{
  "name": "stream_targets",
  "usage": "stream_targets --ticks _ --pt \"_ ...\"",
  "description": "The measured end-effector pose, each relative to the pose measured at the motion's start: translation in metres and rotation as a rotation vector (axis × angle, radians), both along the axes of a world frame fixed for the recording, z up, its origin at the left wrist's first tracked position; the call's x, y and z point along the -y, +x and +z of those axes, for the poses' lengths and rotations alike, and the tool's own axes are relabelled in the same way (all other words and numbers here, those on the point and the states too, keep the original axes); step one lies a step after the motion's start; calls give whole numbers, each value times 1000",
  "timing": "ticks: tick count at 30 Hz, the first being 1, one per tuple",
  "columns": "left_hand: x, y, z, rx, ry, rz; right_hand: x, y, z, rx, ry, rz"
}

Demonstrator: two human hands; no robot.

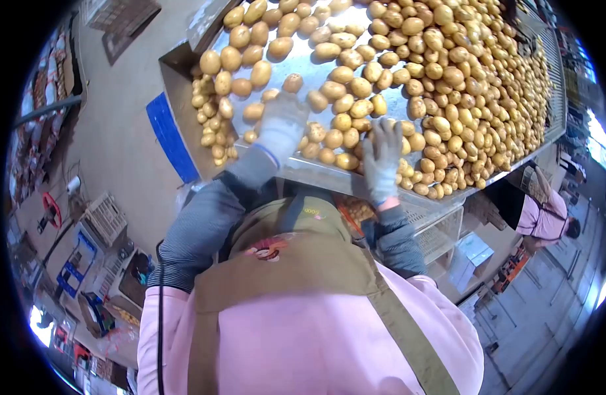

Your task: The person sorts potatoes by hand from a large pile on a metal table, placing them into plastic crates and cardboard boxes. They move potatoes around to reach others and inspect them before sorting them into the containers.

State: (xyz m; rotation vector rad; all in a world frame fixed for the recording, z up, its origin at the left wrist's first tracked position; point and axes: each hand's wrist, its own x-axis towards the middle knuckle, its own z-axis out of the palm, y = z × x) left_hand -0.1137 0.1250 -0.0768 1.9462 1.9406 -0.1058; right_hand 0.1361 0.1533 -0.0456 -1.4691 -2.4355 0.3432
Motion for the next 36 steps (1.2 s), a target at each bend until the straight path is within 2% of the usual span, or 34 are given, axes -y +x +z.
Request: stream_targets --ticks 1,2,4,5,6,8,9,11,12,13,15,17,18,21,23,25,26,27,29,30,33,35,36 --pt "-14 4 -4 -63 -99 -34 9 0 2 -24 31 6" --pt "-20 1 -10 -89 -111 -32 16 1 7 -155 -122 -76" --pt "-29 -18 11 86 -212 -34 30 0 21 -429 -437 -228" --pt "-33 -29 20 169 -261 -33 36 0 23 -433 -466 -195" --pt "-29 -40 25 239 -206 -65 40 0 23 -442 -489 -161" --pt "-11 -46 -8 251 -12 -60 46 -7 17 -806 -835 -413" --pt "-1 -46 -9 263 73 -50 46 -10 26 -817 -855 -413" --pt "12 -42 3 338 63 112 40 5 33 -499 -554 -368" --pt "15 -38 6 414 -26 164 33 17 33 -364 -333 -423" --pt "21 -28 0 399 25 187 24 31 31 -219 -120 -468" --pt "22 -23 0 243 29 55 13 48 11 51 -23 -425" --pt "12 -17 5 353 22 130 8 28 7 341 -24 -359" --pt "4 -11 9 409 21 171 0 33 -13 178 -63 -246" --pt "-55 22 38 606 382 29 -18 7 -9 -101 -170 -280" --pt "-103 49 38 369 284 -185 -32 2 -7 -215 -144 -297" --pt "-132 69 19 43 -13 -300 -40 -3 6 -326 -66 -310" --pt "-136 72 11 15 -18 -294 -46 -2 21 -371 -22 -279" --pt "-138 73 10 -13 -27 -289 -47 2 22 -497 -187 -337" --pt "-146 49 9 227 -192 -249 -50 6 24 -756 -512 -450" --pt "-153 40 14 344 -273 -230 -54 0 45 -956 -631 -538" --pt "-179 32 62 494 -192 10 -104 23 43 -652 -254 -481" --pt "-221 33 72 495 62 73 -178 44 41 -355 166 -432" --pt "-245 32 61 382 195 -20 -213 41 42 -265 217 -445"
